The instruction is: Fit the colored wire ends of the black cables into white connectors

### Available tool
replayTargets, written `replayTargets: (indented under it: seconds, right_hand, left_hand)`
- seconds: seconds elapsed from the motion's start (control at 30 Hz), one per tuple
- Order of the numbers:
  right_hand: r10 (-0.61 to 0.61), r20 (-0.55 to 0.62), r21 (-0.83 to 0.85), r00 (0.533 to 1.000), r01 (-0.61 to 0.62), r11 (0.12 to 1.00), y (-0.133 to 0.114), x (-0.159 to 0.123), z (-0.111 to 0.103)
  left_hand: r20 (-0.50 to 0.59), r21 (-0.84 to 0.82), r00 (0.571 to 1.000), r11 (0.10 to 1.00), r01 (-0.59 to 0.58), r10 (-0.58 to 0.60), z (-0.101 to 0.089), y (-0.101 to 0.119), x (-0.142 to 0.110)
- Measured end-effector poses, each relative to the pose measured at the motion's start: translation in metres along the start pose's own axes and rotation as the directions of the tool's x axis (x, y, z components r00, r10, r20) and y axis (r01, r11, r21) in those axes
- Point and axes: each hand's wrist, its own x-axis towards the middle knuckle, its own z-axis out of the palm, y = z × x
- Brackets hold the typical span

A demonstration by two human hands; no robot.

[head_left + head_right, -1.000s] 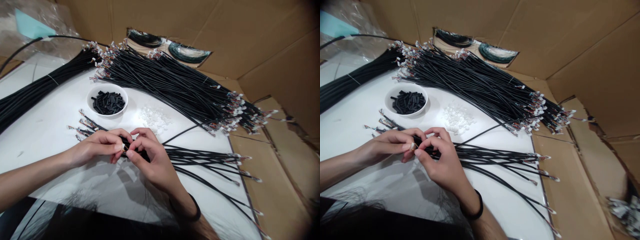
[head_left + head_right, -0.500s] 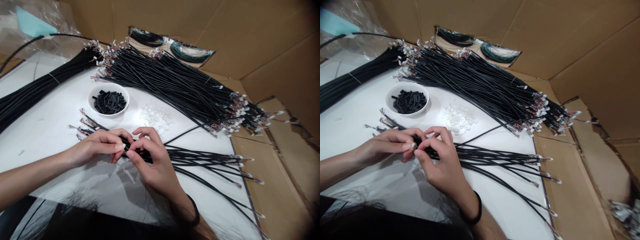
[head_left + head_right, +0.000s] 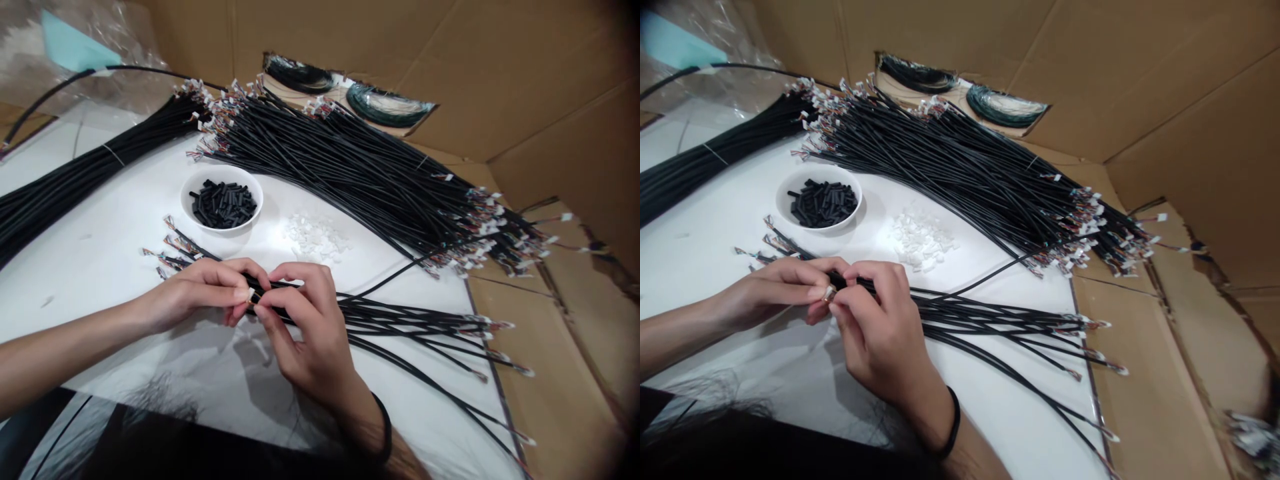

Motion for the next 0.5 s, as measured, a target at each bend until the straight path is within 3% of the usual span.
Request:
replayTargets:
  seconds: [0.2,0.5]
  right_hand:
    - [-0.029,-0.001,-0.029,1.0,0.029,0.999,0.0007,0.0004,0.0022]
    - [-0.08,-0.003,-0.022,0.997,0.08,0.997,0.0002,0.0003,0.0056]
  left_hand:
    - [-0.015,0.052,1.0,0.999,0.015,-0.014,0.0001,0.0014,-0.0004]
    - [0.029,0.185,0.995,0.977,-0.103,0.099,0.0032,0.0035,-0.0005]
